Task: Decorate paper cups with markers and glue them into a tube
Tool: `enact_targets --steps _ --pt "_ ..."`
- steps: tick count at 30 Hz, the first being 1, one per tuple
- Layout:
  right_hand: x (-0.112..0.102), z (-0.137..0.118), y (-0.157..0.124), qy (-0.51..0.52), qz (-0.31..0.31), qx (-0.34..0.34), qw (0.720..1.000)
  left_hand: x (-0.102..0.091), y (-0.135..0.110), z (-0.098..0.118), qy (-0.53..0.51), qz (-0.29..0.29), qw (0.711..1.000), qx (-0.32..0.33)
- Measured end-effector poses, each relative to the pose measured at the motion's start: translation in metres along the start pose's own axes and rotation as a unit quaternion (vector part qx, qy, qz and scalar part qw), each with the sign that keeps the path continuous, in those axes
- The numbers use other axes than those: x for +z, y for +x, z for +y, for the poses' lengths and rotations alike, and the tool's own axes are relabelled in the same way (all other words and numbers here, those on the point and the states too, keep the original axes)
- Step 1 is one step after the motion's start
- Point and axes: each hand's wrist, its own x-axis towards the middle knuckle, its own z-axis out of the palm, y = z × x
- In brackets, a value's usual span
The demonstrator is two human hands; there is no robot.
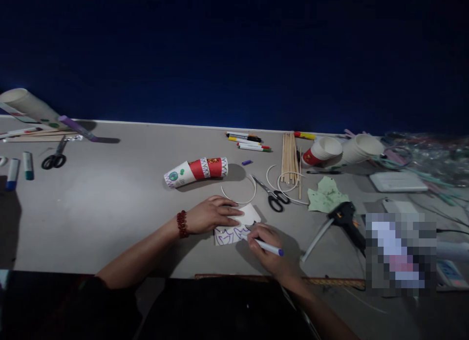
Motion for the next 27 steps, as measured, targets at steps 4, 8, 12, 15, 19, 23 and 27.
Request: enact_targets --steps 4,8,12,15,19,23,27 --pt "-0.0019 -0.0013 0.0004 -0.007 0.002 0.000 1.000 -0.0003 0.0000 0.0005 -0.001 0.006 1.000 0.000" --pt "-0.0040 -0.0036 0.0013 -0.017 -0.003 0.009 1.000 0.0002 -0.0002 0.0000 0.005 0.008 1.000 0.007" --pt "-0.0035 -0.0038 0.0015 -0.010 0.002 0.003 1.000 0.0006 0.0000 -0.0005 0.006 0.009 1.000 0.009" --pt "-0.0034 -0.0029 0.0008 -0.002 0.012 0.004 1.000 0.0005 0.0003 -0.0002 0.004 0.006 1.000 0.007" --pt "-0.0031 -0.0017 0.0007 0.003 0.011 0.019 1.000 -0.0002 0.0009 0.0007 -0.004 0.006 1.000 -0.002" --pt "-0.0008 0.0000 0.0008 0.011 0.005 0.017 1.000 -0.0012 0.0010 0.0010 -0.005 0.002 1.000 -0.002" --pt "-0.0005 -0.0001 0.0008 0.003 -0.008 0.023 1.000 -0.0007 0.0003 -0.0002 -0.001 0.000 1.000 0.003"
